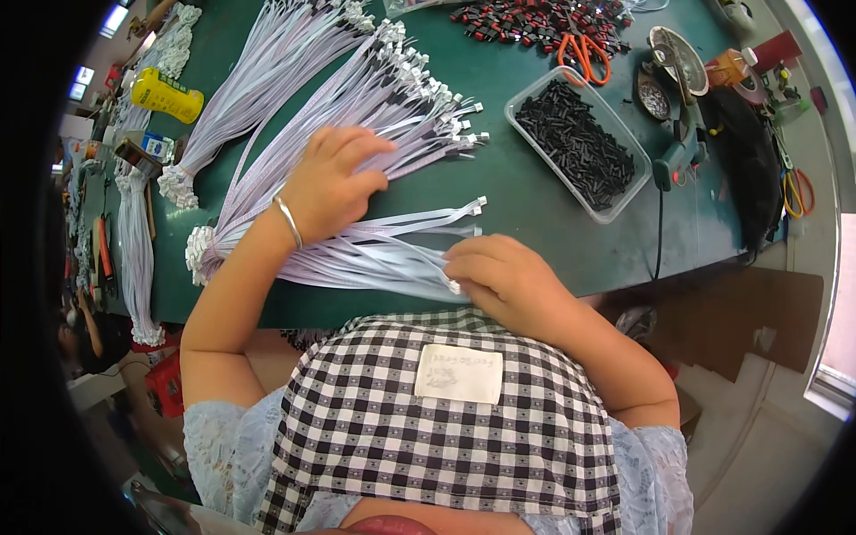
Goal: The person repeatedly picks small black plastic components from a container and attaches them to the ends of white cables. They handle the cables and components by hand, working at a green table with tools and parts nearby.
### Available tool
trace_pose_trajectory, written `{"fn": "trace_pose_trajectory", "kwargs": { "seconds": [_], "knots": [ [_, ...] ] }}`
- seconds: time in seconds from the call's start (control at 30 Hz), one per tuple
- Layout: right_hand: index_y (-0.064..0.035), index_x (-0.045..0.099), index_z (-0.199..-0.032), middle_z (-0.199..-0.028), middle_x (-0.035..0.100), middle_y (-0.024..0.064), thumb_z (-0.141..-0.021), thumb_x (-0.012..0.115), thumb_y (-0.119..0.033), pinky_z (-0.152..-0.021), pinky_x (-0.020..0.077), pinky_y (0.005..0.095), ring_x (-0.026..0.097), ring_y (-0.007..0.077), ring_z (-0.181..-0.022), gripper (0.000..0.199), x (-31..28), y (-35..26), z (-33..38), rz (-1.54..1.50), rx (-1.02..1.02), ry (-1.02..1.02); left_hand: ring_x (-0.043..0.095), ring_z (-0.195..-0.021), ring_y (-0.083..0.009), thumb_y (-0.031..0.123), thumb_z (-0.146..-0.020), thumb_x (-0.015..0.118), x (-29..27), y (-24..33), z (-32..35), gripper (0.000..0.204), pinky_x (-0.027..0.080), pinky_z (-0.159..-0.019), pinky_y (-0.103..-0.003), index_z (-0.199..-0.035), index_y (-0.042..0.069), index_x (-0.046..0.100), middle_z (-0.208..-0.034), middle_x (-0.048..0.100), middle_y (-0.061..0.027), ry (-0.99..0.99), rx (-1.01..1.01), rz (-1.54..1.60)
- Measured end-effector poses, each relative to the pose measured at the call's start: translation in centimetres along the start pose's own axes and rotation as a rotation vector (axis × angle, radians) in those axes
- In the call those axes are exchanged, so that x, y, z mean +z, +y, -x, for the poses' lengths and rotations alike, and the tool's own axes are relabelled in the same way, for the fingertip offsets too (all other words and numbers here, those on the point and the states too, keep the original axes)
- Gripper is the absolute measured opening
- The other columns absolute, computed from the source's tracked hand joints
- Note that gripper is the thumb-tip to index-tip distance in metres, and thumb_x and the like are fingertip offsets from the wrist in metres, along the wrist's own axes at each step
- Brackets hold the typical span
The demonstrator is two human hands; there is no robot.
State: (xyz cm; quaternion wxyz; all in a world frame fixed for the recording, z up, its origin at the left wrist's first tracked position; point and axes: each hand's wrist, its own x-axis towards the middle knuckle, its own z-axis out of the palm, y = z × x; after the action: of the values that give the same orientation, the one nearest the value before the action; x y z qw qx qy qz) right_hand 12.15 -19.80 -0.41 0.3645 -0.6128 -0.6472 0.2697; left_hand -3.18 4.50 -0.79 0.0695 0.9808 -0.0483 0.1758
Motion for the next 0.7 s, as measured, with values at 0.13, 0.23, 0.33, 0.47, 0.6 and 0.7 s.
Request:
{"fn": "trace_pose_trajectory", "kwargs": {
  "seconds": [0.13,0.23,0.33,0.47,0.6,0.7],
  "knots": [
    [-0.0086,0.063,-0.103,-0.106,0.062,0.0090,-0.078,0.063,-0.001,-0.069,0.0502,0.0319,0.060,0.0253,-0.088,0.027,-0.7,-1.5,-0.2,-0.529,0.518,-0.100,0.054,-0.099,-0.0276,0.004,-0.066,0.070,-0.2,3.7,0.1,0.022,0.044,-0.084,-0.039,-0.086,0.008,0.062,-0.106,0.056,-0.0076,-0.071,-0.119,0.243],
    [-0.0082,0.063,-0.105,-0.106,0.061,0.0100,-0.077,0.065,-0.002,-0.073,0.0502,0.0325,0.060,0.0250,-0.092,0.029,-1.0,-1.2,0.3,-0.491,0.619,-0.023,0.056,-0.090,-0.0296,0.009,-0.072,0.071,-0.4,5.2,0.5,0.028,0.047,-0.079,-0.038,-0.098,0.006,0.061,-0.100,0.057,-0.0095,-0.120,-0.289,0.315],
    [-0.0076,0.063,-0.106,-0.106,0.062,0.0101,-0.076,0.068,-0.006,-0.077,0.0492,0.0350,0.060,0.0264,-0.092,0.031,-1.9,0.0,-0.2,-0.018,0.212,0.208,0.057,-0.088,-0.0305,0.010,-0.073,0.070,0.2,5.5,0.3,0.032,0.048,-0.076,-0.039,-0.103,0.007,0.060,-0.096,0.057,-0.0097,-0.129,-0.357,0.298],
    [-0.0072,0.065,-0.100,-0.104,0.063,0.0080,-0.077,0.070,-0.022,-0.080,0.0455,0.0375,0.058,0.0272,-0.091,0.028,-1.8,-0.5,-0.3,0.270,0.004,0.016,0.058,-0.084,-0.0310,0.009,-0.075,0.066,1.4,6.5,-2.0,0.027,0.048,-0.072,-0.039,-0.101,0.006,0.059,-0.087,0.056,-0.0110,-0.225,-0.338,0.246],
    [-0.0078,0.067,-0.094,-0.098,0.065,0.0065,-0.079,0.069,-0.030,-0.080,0.0440,0.0379,0.059,0.0258,-0.088,0.027,-1.0,0.1,1.4,0.157,0.002,-0.107,0.058,-0.078,-0.0306,0.002,-0.076,0.059,2.0,6.4,-3.5,0.020,0.048,-0.068,-0.038,-0.095,0.004,0.059,-0.084,0.058,-0.0126,-0.110,-0.306,0.402],
    [-0.0083,0.067,-0.095,-0.095,0.066,0.0065,-0.079,0.069,-0.027,-0.080,0.0441,0.0383,0.060,0.0258,-0.086,0.025,-2.9,0.0,0.7,0.174,0.003,0.007,0.057,-0.072,-0.0195,0.003,-0.081,0.059,1.1,6.8,-4.3,0.016,0.046,-0.066,-0.031,-0.097,0.001,0.060,-0.084,0.059,-0.0094,-0.216,-0.511,0.760]
  ]
}}
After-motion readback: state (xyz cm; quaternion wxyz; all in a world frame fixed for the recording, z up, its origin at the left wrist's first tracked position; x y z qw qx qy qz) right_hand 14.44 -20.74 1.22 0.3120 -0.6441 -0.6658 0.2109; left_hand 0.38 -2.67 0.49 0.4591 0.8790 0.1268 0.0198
